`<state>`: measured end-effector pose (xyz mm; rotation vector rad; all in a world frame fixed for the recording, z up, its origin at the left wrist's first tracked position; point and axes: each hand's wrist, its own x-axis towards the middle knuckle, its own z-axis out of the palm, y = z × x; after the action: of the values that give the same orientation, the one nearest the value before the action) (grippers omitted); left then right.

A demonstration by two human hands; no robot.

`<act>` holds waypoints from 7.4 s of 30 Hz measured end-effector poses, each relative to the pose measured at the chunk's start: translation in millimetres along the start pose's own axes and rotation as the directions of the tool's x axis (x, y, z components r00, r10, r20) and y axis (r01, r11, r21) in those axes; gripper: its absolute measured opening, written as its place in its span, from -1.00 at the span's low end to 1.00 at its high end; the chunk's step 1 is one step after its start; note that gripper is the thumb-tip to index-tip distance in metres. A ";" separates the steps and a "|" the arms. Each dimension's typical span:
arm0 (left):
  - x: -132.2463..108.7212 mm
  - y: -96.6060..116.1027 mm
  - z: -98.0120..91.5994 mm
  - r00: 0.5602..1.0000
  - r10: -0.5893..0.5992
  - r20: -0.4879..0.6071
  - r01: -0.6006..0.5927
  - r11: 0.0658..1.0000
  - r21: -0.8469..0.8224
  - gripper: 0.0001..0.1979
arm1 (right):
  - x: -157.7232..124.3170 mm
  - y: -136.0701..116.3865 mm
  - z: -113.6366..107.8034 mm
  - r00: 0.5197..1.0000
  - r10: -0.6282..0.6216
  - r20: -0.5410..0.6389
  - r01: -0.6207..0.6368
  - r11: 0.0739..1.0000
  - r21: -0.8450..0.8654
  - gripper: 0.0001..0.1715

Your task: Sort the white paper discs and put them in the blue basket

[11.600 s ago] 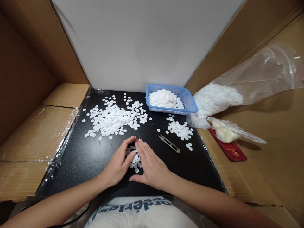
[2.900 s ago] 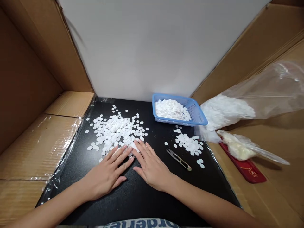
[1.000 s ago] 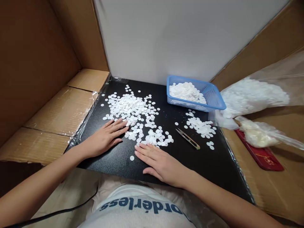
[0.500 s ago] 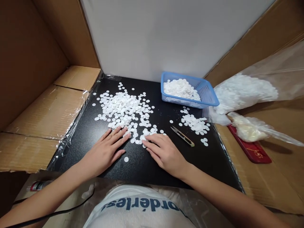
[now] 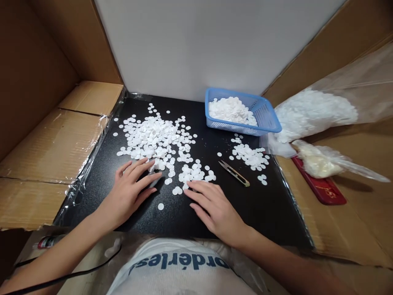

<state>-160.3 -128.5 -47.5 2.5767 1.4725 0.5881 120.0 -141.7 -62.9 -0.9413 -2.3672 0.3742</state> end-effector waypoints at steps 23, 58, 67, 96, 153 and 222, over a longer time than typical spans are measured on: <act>-0.5 25.1 12.0 0.971 -0.127 0.201 0.160 0.975 -0.152 -0.92 | 38.3 15.5 5.1 0.995 0.089 0.041 -0.090 0.996 0.002 -0.73; 56.6 6.7 12.5 0.978 -0.035 0.208 0.061 0.991 -0.122 -0.90 | 60.9 20.5 11.2 0.965 -0.212 0.155 0.230 0.966 -0.114 -0.78; 57.4 9.0 7.8 0.967 -0.094 0.238 0.134 0.979 -0.157 -0.88 | 91.6 30.2 6.4 0.974 -0.020 0.227 0.027 0.999 -0.027 -0.89; 51.5 21.8 17.3 0.987 0.084 0.134 -0.059 0.982 -0.180 -0.85 | 44.8 29.5 -7.4 0.973 -0.060 0.224 0.082 0.992 -0.092 -0.79; 69.0 -6.8 17.3 0.960 0.248 0.127 -0.210 0.944 -0.253 -0.80 | 11.2 46.0 -20.5 0.992 -0.013 0.127 0.013 1.000 0.000 -0.79; 72.3 -8.7 16.0 0.977 0.139 0.161 -0.114 0.981 -0.157 -0.89 | 67.0 40.4 -8.1 0.988 -0.060 0.142 0.066 0.997 -0.038 -0.88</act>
<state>-128.3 -61.1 -45.0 2.5476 1.1728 0.4562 106.6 -65.7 -47.7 -0.8826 -2.5361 0.3783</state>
